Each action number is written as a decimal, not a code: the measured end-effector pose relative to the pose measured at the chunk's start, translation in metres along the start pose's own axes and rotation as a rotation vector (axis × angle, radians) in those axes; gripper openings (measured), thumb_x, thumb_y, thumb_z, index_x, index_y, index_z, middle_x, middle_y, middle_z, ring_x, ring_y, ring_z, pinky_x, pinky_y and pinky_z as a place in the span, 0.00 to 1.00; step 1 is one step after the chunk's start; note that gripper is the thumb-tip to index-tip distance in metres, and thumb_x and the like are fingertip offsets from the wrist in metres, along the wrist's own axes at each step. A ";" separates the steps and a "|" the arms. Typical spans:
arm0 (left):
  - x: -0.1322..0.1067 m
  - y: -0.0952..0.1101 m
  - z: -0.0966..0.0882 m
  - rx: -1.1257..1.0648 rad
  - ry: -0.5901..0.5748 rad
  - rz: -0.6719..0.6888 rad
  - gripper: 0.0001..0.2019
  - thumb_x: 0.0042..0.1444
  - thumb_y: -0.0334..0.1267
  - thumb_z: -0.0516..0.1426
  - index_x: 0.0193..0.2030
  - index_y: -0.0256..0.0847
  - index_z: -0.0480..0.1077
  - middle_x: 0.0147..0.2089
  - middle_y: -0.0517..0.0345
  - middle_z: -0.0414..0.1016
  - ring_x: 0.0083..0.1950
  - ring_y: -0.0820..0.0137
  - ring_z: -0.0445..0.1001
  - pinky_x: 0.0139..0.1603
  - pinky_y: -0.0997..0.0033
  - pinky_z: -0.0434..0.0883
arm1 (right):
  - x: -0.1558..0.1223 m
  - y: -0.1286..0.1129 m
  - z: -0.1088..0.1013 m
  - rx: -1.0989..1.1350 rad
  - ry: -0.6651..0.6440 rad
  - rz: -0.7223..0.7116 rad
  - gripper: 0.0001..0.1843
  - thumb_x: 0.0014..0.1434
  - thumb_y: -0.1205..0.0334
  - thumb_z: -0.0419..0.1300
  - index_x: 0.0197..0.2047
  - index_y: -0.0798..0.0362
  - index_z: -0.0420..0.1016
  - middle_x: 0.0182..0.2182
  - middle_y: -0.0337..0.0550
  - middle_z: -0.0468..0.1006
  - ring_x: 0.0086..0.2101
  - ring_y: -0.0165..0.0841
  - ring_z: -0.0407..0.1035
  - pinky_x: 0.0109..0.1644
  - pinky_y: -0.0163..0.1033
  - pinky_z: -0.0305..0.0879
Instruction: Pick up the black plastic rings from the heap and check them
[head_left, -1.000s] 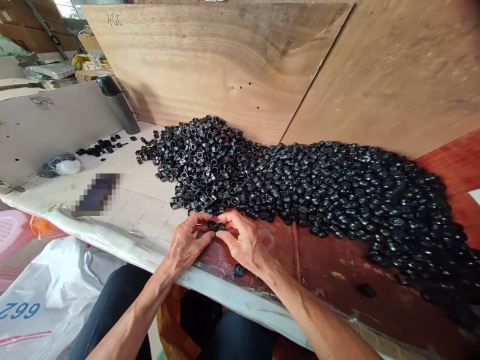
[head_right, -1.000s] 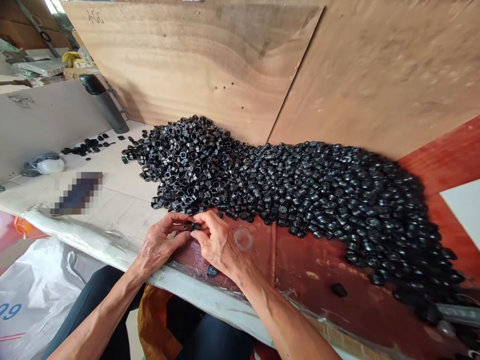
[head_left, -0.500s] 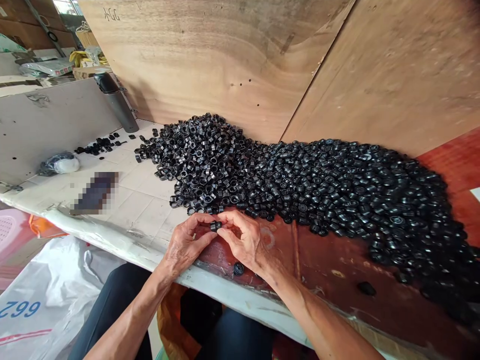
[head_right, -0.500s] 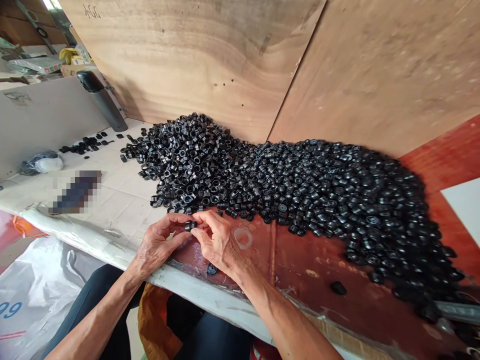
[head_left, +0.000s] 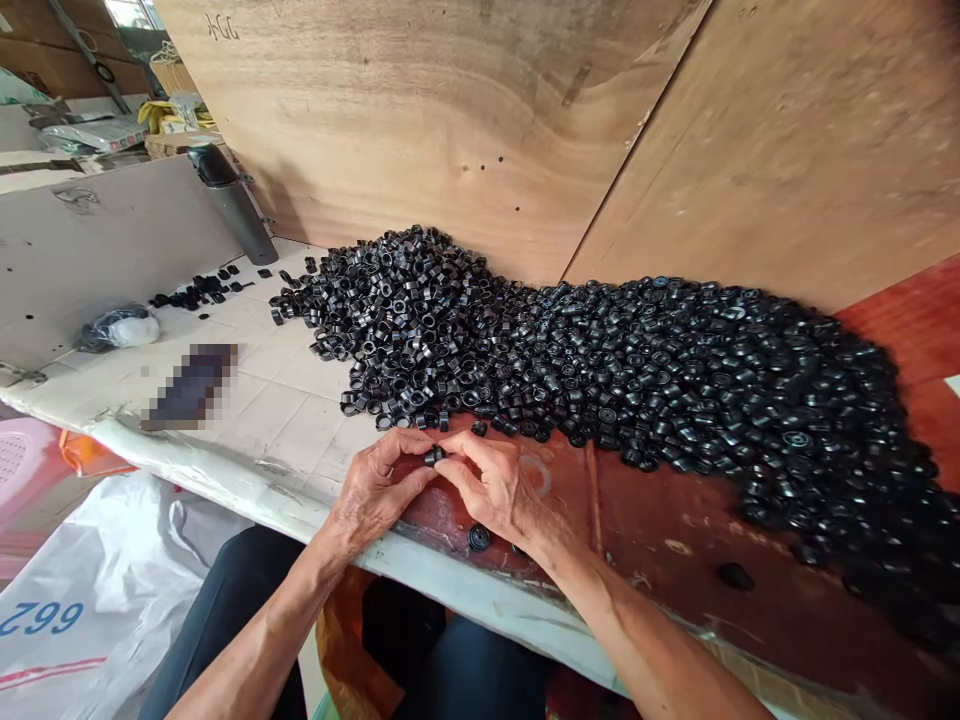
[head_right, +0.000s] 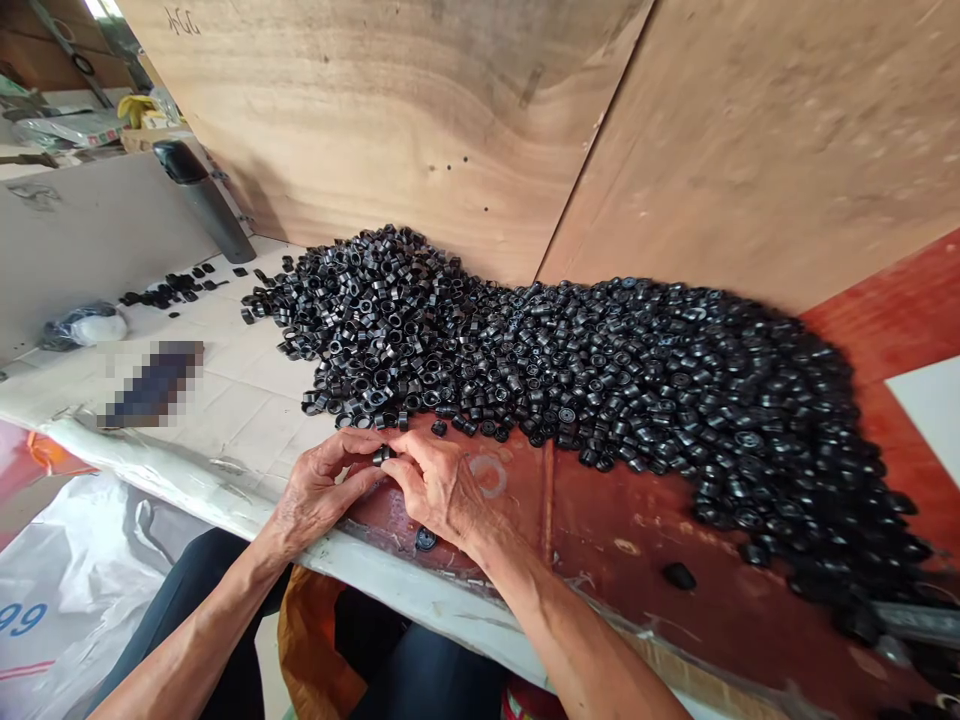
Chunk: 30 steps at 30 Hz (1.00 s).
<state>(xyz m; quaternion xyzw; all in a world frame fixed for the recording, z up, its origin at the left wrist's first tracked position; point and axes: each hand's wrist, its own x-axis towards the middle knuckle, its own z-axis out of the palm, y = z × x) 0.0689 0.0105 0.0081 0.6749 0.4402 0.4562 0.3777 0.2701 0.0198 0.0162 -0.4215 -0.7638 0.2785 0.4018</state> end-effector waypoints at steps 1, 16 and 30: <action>0.000 0.000 0.000 0.010 -0.013 0.004 0.07 0.63 0.38 0.64 0.48 0.43 0.76 0.52 0.51 0.82 0.54 0.62 0.83 0.59 0.59 0.79 | 0.000 0.000 0.000 -0.030 0.005 0.014 0.13 0.71 0.60 0.59 0.32 0.50 0.74 0.25 0.38 0.77 0.27 0.31 0.70 0.35 0.35 0.66; -0.001 -0.001 0.000 -0.012 0.060 -0.056 0.07 0.61 0.35 0.63 0.46 0.43 0.75 0.53 0.51 0.82 0.51 0.64 0.83 0.51 0.64 0.80 | 0.000 -0.009 -0.002 0.120 -0.008 0.098 0.10 0.65 0.54 0.64 0.35 0.50 0.73 0.23 0.33 0.71 0.23 0.29 0.63 0.28 0.34 0.60; 0.001 0.006 0.001 0.006 0.032 -0.072 0.08 0.63 0.41 0.65 0.47 0.43 0.77 0.52 0.52 0.83 0.49 0.64 0.84 0.52 0.64 0.82 | 0.000 -0.003 0.002 0.052 0.034 0.106 0.02 0.65 0.64 0.62 0.41 0.48 0.76 0.31 0.38 0.81 0.31 0.34 0.75 0.39 0.37 0.70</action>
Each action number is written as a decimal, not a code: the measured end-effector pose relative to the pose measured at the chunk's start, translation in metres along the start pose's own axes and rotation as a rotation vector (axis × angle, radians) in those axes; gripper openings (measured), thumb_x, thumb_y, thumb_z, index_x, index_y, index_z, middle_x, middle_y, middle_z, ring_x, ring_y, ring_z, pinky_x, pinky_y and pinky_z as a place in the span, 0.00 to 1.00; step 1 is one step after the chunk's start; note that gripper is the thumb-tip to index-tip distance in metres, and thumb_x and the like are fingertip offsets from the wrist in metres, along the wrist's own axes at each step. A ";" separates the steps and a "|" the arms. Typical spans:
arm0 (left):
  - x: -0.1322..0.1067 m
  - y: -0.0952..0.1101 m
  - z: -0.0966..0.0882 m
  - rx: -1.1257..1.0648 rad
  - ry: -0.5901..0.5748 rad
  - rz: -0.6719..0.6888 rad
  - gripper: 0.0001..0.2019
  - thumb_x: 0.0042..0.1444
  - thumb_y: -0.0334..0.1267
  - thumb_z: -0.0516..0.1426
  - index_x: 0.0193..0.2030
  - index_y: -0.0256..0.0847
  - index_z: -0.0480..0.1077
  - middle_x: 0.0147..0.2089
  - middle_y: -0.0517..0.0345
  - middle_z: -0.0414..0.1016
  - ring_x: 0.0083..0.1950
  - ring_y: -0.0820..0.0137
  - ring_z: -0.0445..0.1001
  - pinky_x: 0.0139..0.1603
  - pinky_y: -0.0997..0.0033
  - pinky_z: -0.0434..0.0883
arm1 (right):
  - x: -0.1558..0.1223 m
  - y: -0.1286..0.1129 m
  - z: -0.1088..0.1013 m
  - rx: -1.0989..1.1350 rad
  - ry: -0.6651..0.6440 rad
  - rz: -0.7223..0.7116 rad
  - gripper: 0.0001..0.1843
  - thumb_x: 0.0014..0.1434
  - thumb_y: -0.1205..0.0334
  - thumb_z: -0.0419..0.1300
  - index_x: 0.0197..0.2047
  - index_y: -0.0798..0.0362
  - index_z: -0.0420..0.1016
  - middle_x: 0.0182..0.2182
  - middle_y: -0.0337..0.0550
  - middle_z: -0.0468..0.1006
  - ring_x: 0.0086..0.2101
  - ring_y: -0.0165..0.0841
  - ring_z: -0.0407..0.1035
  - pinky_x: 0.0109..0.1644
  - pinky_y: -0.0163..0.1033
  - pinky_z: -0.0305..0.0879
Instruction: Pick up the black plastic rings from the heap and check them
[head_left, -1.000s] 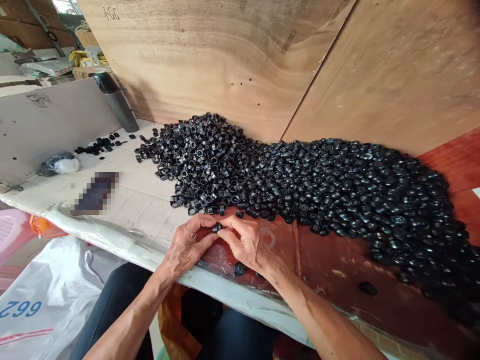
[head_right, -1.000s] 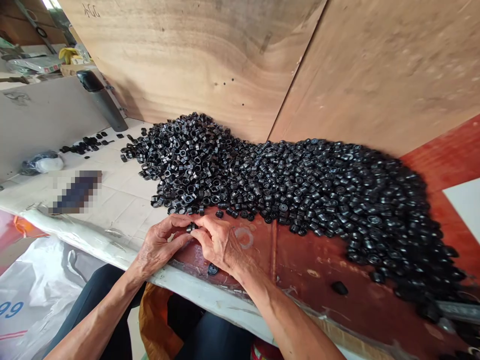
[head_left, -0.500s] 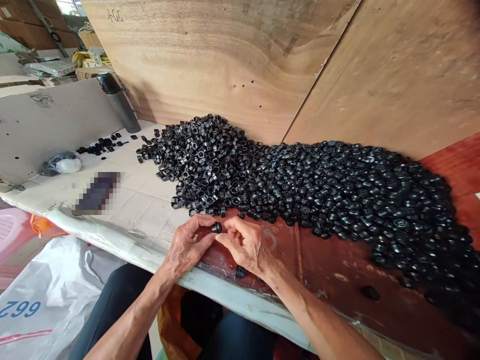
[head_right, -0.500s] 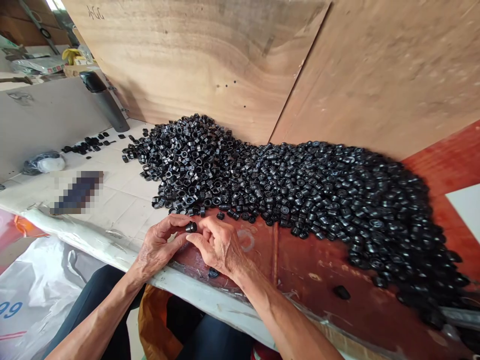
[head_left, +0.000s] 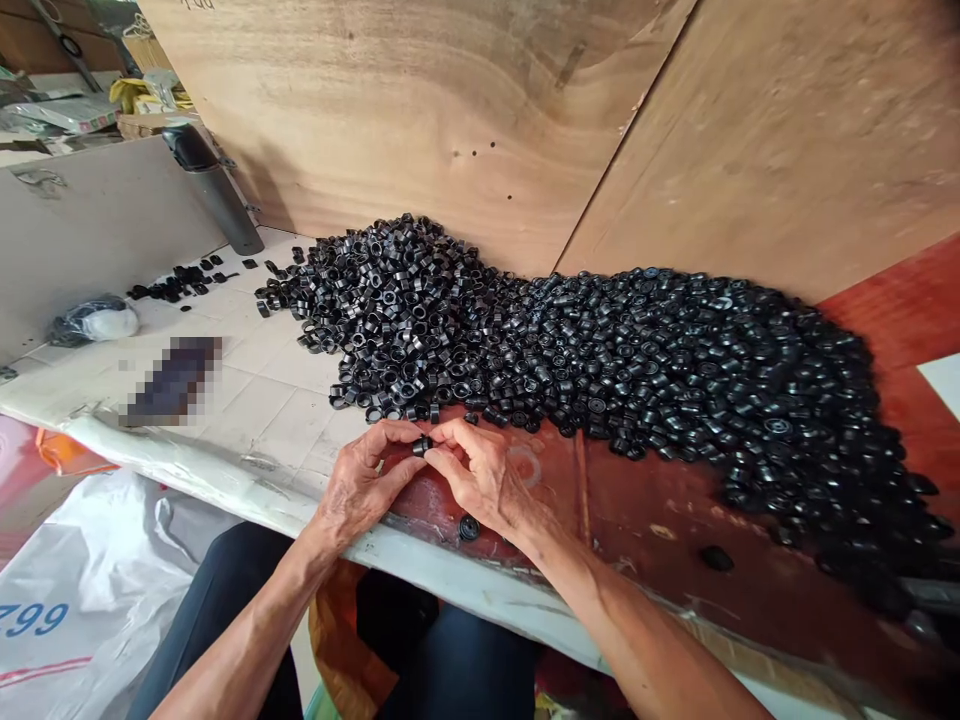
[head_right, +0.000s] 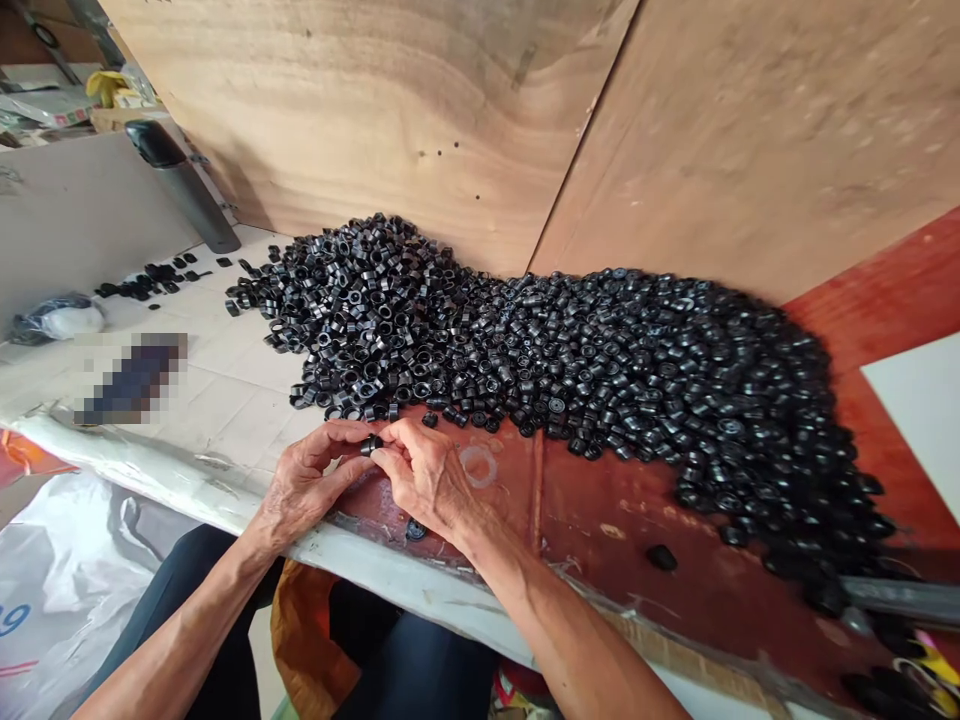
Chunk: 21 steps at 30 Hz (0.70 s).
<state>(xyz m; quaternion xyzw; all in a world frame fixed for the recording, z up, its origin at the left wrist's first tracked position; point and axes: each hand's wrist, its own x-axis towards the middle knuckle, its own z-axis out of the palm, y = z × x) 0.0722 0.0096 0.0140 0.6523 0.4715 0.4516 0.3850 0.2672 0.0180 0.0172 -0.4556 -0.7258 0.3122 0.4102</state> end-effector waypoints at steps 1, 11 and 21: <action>0.000 -0.001 -0.001 0.019 -0.002 -0.003 0.09 0.63 0.41 0.64 0.47 0.43 0.76 0.52 0.52 0.83 0.49 0.64 0.84 0.51 0.64 0.82 | 0.000 0.000 0.000 0.003 -0.003 0.023 0.02 0.65 0.64 0.62 0.41 0.48 0.76 0.31 0.39 0.81 0.31 0.34 0.75 0.39 0.37 0.70; 0.003 -0.005 -0.003 0.263 -0.066 0.279 0.07 0.64 0.33 0.60 0.46 0.48 0.78 0.50 0.56 0.85 0.56 0.62 0.83 0.58 0.62 0.79 | 0.006 -0.013 -0.001 0.017 -0.086 0.329 0.06 0.61 0.66 0.67 0.33 0.51 0.74 0.27 0.34 0.78 0.29 0.30 0.73 0.31 0.32 0.61; 0.009 0.009 -0.008 0.249 -0.487 -0.025 0.22 0.65 0.50 0.58 0.22 0.41 0.67 0.27 0.60 0.72 0.30 0.70 0.70 0.34 0.71 0.67 | 0.009 -0.005 -0.097 -0.759 0.033 0.521 0.29 0.57 0.47 0.75 0.52 0.55 0.72 0.50 0.55 0.76 0.45 0.47 0.77 0.43 0.43 0.68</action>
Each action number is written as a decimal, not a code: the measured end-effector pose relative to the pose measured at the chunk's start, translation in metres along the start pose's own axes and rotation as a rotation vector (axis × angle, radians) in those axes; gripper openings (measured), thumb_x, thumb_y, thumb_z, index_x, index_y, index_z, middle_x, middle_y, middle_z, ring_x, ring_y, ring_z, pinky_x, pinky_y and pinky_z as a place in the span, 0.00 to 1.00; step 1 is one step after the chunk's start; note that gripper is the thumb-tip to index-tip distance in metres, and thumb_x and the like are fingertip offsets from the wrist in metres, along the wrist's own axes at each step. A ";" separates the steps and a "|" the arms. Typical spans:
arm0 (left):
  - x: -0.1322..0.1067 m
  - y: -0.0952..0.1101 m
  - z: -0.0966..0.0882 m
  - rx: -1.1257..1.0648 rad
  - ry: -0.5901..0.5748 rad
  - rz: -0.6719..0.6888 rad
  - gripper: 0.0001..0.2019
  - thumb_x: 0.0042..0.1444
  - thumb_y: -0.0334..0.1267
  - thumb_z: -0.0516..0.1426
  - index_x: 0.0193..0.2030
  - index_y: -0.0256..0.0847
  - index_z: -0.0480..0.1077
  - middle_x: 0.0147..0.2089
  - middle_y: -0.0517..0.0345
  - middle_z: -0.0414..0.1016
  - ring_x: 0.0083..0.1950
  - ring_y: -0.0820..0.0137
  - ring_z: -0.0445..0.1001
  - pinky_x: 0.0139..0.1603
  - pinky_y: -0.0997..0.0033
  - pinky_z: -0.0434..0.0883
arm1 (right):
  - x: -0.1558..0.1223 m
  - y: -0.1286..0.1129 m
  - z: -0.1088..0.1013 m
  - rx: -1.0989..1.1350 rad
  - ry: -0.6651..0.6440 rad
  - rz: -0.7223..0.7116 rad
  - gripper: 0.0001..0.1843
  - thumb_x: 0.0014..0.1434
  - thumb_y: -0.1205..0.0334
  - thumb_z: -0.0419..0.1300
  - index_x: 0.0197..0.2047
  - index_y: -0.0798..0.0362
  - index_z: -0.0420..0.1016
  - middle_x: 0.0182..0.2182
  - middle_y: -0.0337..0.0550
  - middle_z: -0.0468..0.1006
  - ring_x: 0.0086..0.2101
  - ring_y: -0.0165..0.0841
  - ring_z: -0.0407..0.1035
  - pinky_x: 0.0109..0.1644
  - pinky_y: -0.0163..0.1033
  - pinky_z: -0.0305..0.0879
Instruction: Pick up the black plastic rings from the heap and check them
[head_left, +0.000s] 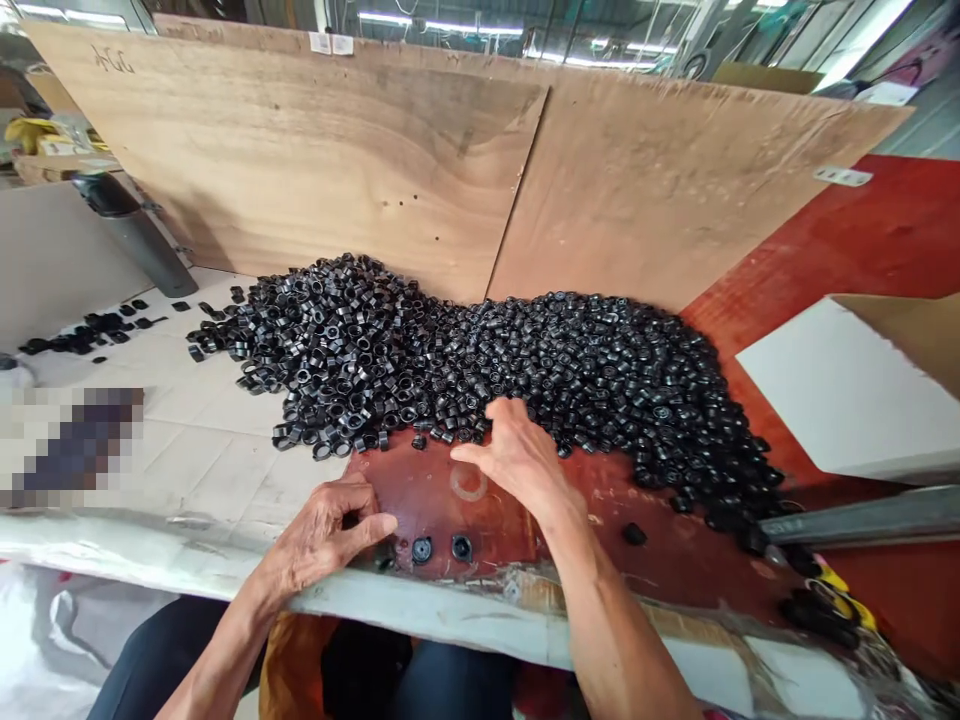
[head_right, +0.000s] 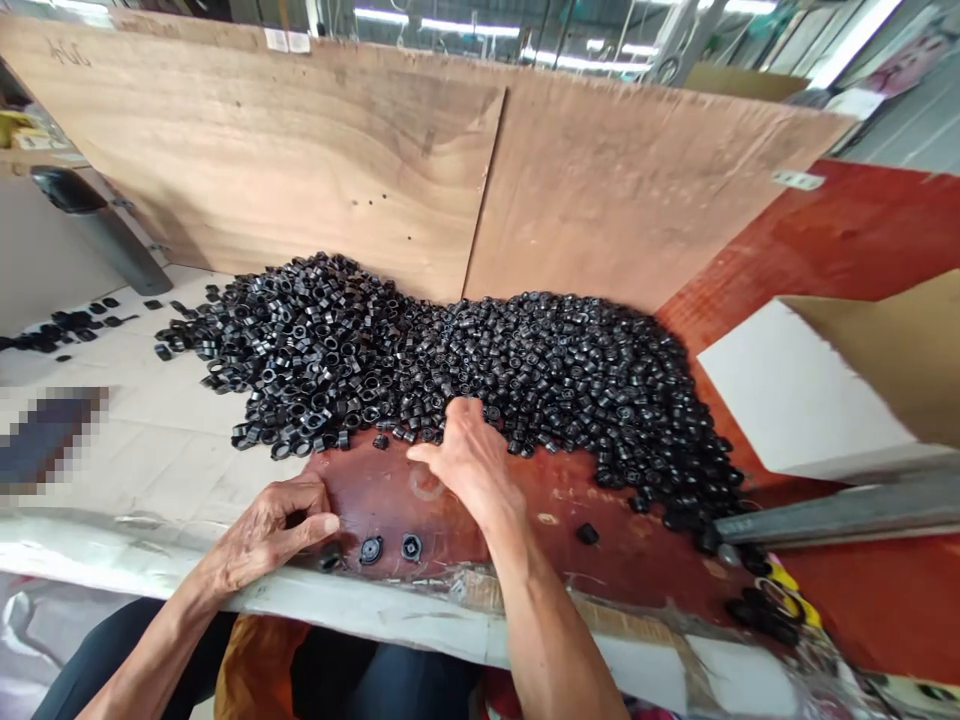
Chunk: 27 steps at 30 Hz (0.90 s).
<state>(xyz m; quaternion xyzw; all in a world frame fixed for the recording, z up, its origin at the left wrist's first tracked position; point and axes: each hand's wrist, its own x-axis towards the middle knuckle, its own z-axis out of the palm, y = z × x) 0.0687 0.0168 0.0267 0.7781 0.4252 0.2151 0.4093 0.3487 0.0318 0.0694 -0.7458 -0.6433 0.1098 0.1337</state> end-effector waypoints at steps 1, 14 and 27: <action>0.000 -0.002 0.001 0.000 0.036 -0.033 0.25 0.65 0.54 0.57 0.21 0.41 0.65 0.26 0.61 0.70 0.29 0.71 0.68 0.33 0.71 0.65 | 0.003 0.005 -0.002 -0.050 -0.037 0.063 0.33 0.55 0.47 0.76 0.55 0.57 0.70 0.52 0.58 0.73 0.47 0.50 0.77 0.44 0.45 0.69; 0.012 -0.009 0.014 0.246 0.340 -0.120 0.16 0.58 0.45 0.66 0.50 0.46 0.71 0.34 0.67 0.72 0.30 0.70 0.72 0.36 0.69 0.69 | 0.001 -0.017 0.050 0.114 0.001 -0.176 0.19 0.62 0.64 0.70 0.52 0.54 0.68 0.50 0.54 0.71 0.46 0.45 0.74 0.48 0.45 0.70; 0.012 -0.017 0.018 0.303 0.405 -0.096 0.11 0.62 0.42 0.65 0.46 0.45 0.68 0.31 0.67 0.74 0.31 0.69 0.76 0.36 0.70 0.70 | -0.008 -0.017 0.022 0.232 -0.305 -0.306 0.12 0.62 0.58 0.68 0.32 0.50 0.71 0.27 0.37 0.75 0.29 0.33 0.68 0.34 0.37 0.55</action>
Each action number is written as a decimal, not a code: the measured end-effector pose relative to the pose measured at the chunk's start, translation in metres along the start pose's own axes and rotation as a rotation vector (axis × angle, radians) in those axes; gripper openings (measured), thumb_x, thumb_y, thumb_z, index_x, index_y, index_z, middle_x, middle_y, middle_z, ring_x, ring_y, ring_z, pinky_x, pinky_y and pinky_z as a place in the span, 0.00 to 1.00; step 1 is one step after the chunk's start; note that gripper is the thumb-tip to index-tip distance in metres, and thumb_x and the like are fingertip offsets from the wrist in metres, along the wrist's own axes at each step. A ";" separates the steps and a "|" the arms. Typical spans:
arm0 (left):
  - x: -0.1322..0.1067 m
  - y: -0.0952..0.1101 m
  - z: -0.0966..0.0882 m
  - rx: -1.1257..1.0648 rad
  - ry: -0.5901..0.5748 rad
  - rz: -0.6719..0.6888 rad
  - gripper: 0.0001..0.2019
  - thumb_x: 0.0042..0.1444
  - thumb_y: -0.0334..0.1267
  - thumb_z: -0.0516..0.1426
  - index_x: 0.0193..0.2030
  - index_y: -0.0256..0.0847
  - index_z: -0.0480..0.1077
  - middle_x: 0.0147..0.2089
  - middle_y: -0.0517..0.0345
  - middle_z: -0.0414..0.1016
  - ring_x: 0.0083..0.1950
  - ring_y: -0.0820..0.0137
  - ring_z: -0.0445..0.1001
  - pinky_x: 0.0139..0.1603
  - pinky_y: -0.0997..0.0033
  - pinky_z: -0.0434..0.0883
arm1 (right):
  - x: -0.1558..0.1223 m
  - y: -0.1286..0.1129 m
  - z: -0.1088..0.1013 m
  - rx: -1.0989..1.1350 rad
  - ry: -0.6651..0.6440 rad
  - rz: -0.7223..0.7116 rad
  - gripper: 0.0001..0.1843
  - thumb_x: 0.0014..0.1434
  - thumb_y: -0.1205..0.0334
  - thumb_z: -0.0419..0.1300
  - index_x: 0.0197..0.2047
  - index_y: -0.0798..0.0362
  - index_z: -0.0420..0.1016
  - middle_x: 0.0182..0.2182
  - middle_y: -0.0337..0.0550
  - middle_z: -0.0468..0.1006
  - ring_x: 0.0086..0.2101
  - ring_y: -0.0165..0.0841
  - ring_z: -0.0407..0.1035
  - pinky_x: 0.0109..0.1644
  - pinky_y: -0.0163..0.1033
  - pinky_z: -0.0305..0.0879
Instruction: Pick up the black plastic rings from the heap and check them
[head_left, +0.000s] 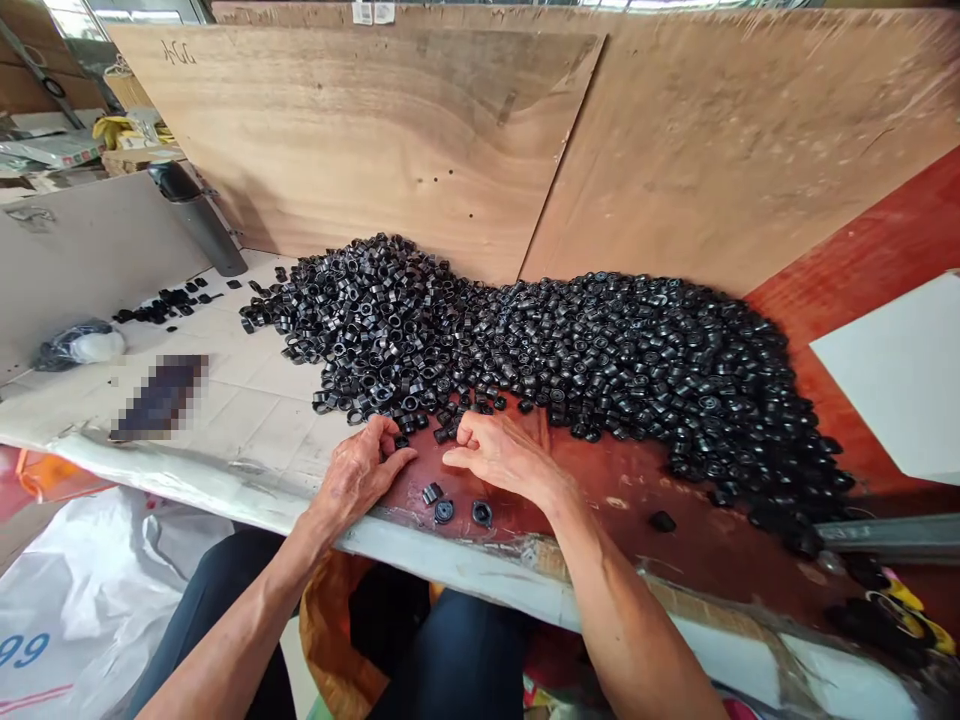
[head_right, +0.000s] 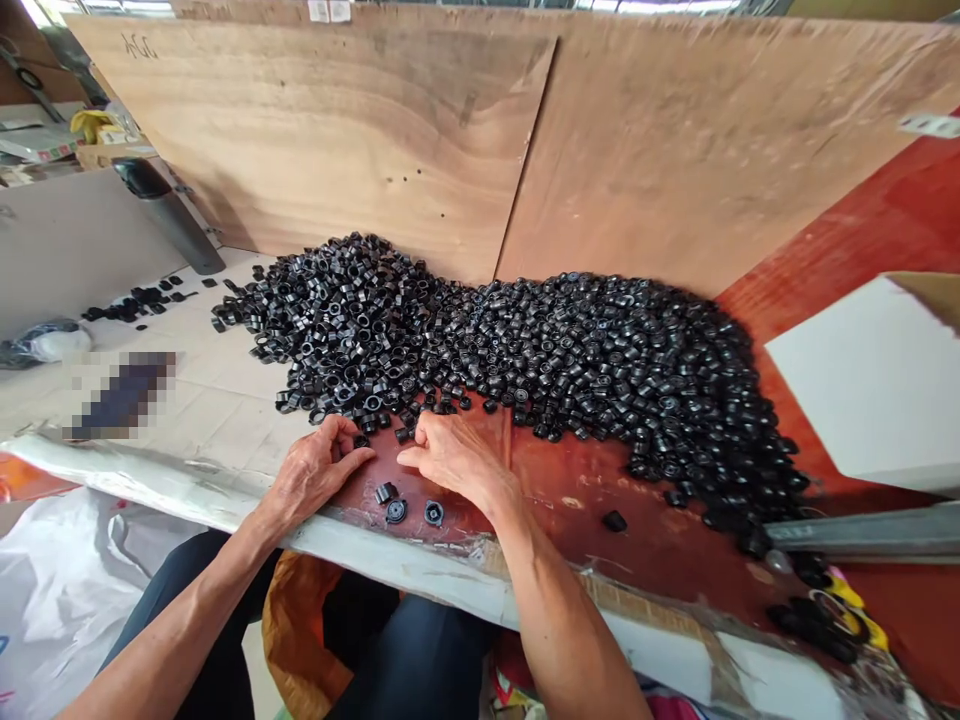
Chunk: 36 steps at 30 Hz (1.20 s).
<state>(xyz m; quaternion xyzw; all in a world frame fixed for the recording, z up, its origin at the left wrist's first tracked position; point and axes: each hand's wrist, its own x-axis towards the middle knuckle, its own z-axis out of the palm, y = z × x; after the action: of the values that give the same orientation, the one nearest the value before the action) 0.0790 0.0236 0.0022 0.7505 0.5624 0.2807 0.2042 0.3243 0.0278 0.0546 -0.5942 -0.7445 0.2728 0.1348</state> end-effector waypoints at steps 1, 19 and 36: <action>-0.001 0.001 -0.002 -0.012 -0.026 0.013 0.09 0.64 0.43 0.63 0.45 0.45 0.69 0.31 0.66 0.74 0.30 0.69 0.76 0.36 0.70 0.71 | -0.001 0.000 -0.004 -0.001 -0.041 0.004 0.13 0.63 0.55 0.67 0.31 0.50 0.71 0.26 0.36 0.74 0.29 0.33 0.68 0.33 0.37 0.54; -0.061 0.025 -0.029 -0.262 -0.321 0.418 0.11 0.72 0.34 0.53 0.55 0.43 0.75 0.49 0.49 0.81 0.52 0.60 0.80 0.56 0.59 0.76 | -0.087 -0.033 0.056 0.179 -0.101 -0.109 0.13 0.63 0.64 0.70 0.50 0.48 0.77 0.41 0.40 0.75 0.40 0.35 0.73 0.44 0.38 0.68; -0.010 0.006 -0.004 -0.184 -0.010 -0.102 0.12 0.55 0.31 0.61 0.47 0.42 0.72 0.45 0.55 0.81 0.45 0.62 0.81 0.51 0.60 0.77 | -0.010 -0.011 0.055 0.053 0.317 -0.222 0.09 0.66 0.69 0.62 0.49 0.51 0.74 0.44 0.46 0.75 0.40 0.37 0.73 0.47 0.41 0.72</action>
<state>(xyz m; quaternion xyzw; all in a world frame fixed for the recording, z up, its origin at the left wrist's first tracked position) 0.0787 0.0125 0.0065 0.7004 0.5705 0.3168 0.2891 0.2888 0.0029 0.0170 -0.5401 -0.7675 0.1788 0.2955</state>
